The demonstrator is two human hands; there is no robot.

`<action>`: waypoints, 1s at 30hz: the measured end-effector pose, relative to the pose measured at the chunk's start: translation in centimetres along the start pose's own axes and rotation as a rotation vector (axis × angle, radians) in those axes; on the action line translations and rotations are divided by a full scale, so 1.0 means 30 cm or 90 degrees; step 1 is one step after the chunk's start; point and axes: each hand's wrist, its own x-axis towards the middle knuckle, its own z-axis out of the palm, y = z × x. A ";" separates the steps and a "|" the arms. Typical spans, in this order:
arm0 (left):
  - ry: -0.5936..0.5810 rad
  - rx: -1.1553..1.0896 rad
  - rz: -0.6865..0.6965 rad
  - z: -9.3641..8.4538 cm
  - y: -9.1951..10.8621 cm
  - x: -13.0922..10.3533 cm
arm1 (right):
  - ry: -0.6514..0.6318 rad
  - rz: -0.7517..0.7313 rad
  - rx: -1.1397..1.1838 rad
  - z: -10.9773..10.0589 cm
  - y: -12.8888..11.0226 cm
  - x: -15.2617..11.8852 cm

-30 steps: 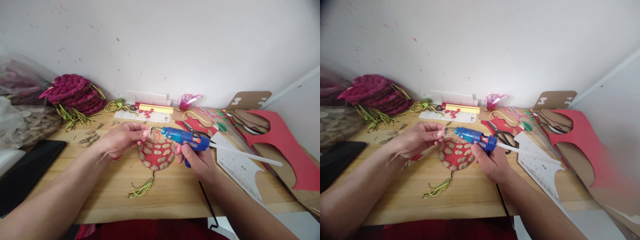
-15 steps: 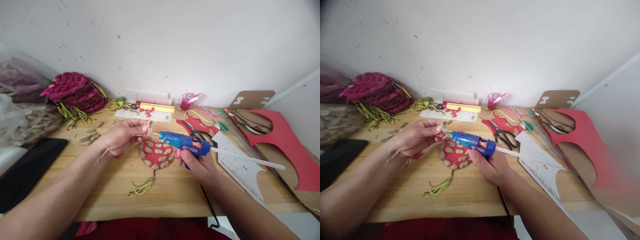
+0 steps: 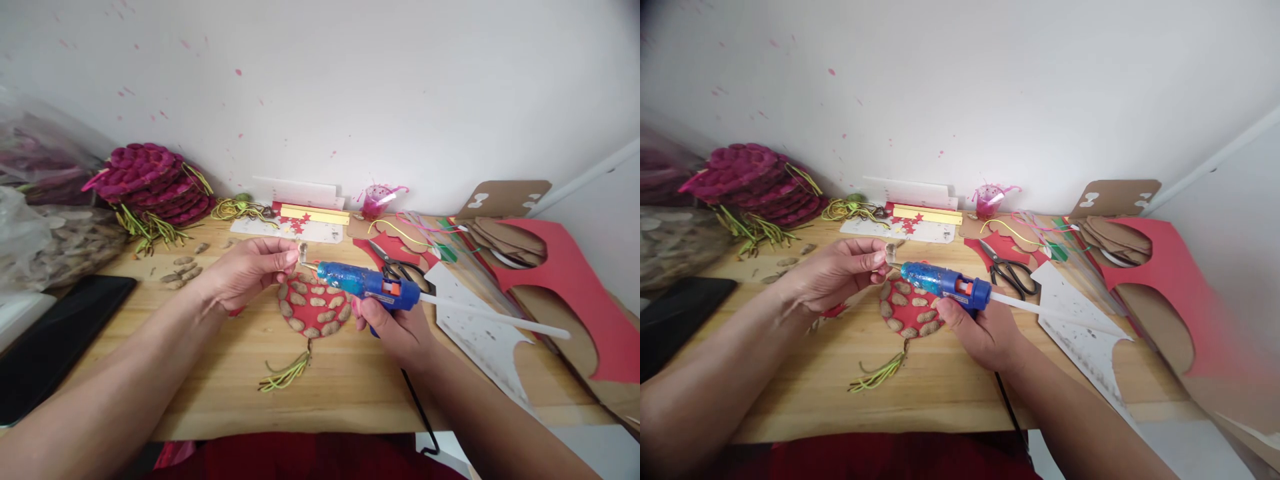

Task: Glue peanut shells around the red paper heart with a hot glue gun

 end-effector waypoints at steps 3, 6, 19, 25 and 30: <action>0.001 0.002 -0.001 0.000 0.000 0.000 | -0.001 -0.006 0.001 0.000 -0.001 0.001; 0.005 0.000 0.000 0.003 0.002 -0.002 | -0.006 -0.016 -0.001 -0.001 -0.005 0.002; 0.005 0.000 0.009 0.006 0.008 -0.007 | 0.000 -0.024 -0.010 -0.007 -0.012 0.011; -0.001 0.007 0.012 0.007 0.007 -0.008 | 0.005 -0.026 -0.007 -0.005 -0.023 0.015; -0.009 0.011 0.019 0.002 0.005 -0.006 | 0.010 -0.032 0.001 -0.005 -0.027 0.018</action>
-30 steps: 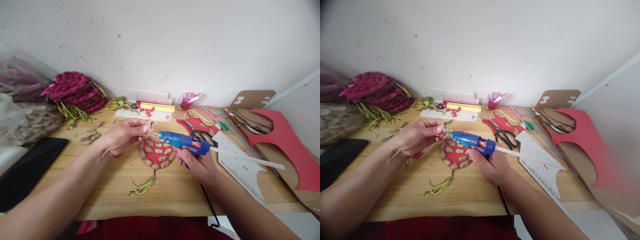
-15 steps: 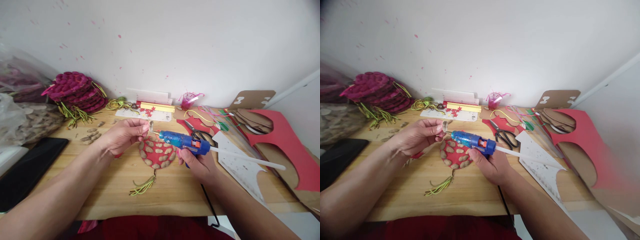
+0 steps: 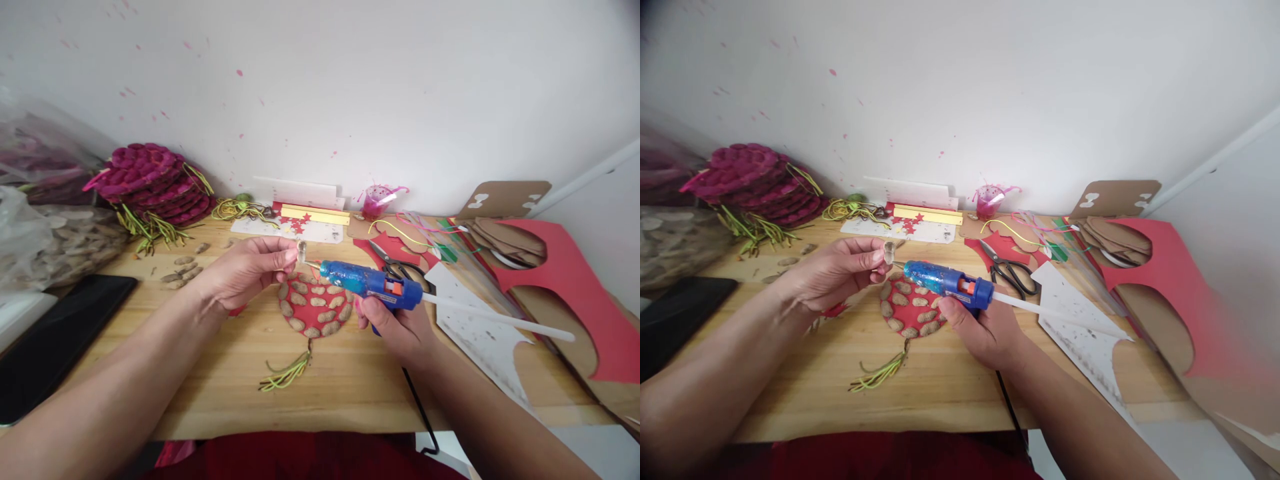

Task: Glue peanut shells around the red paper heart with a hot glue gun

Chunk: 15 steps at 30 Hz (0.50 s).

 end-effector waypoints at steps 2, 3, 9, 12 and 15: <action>0.001 -0.002 -0.002 -0.001 -0.001 0.000 | 0.000 0.001 -0.006 -0.001 0.002 -0.001; 0.002 -0.003 -0.002 -0.001 0.000 0.000 | 0.000 0.002 -0.011 -0.001 0.003 -0.002; 0.006 -0.003 -0.001 0.004 0.004 -0.002 | -0.010 0.006 -0.014 -0.005 0.003 -0.003; 0.006 -0.001 0.000 0.003 0.005 -0.002 | -0.011 0.006 -0.017 -0.004 0.000 0.000; 0.001 0.002 0.005 0.001 0.004 -0.002 | -0.007 0.008 -0.017 -0.002 0.003 -0.002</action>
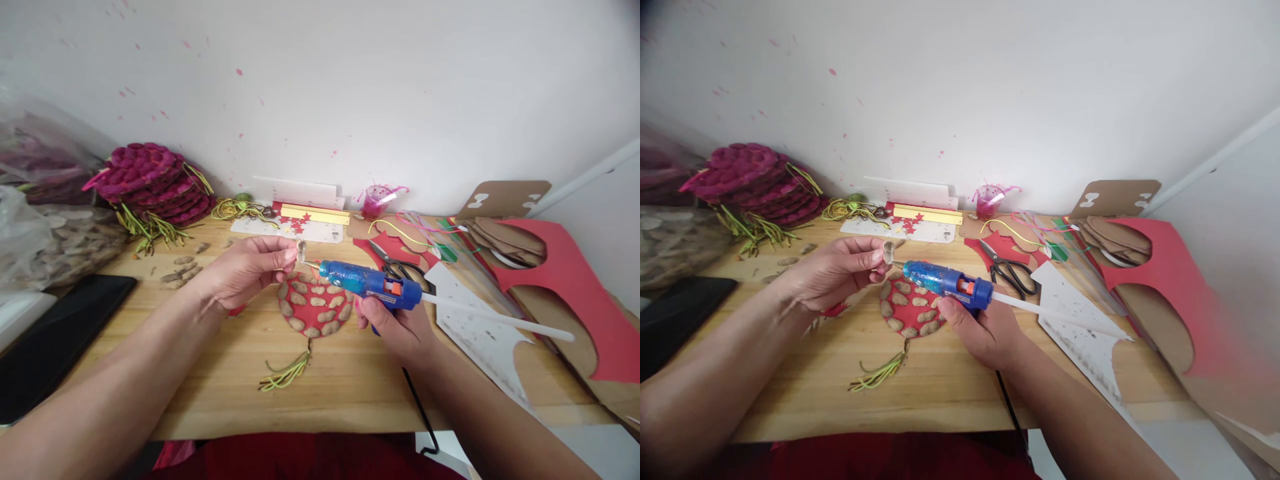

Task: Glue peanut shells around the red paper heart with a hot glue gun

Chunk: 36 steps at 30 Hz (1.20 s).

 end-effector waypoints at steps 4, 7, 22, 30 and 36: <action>0.000 0.001 -0.001 -0.002 -0.002 -0.001 | 0.009 0.008 0.004 0.002 0.007 -0.005; -0.001 -0.003 -0.003 0.000 -0.004 0.000 | 0.008 -0.003 0.010 0.002 0.007 -0.005; -0.001 0.566 0.144 0.031 0.043 -0.066 | 0.086 0.168 0.066 0.011 0.054 0.015; -0.181 0.974 0.294 0.046 0.009 -0.094 | 0.101 0.249 0.119 0.030 0.079 0.032; -0.199 1.029 0.317 0.040 -0.015 -0.089 | 0.084 0.248 0.090 0.041 0.074 0.033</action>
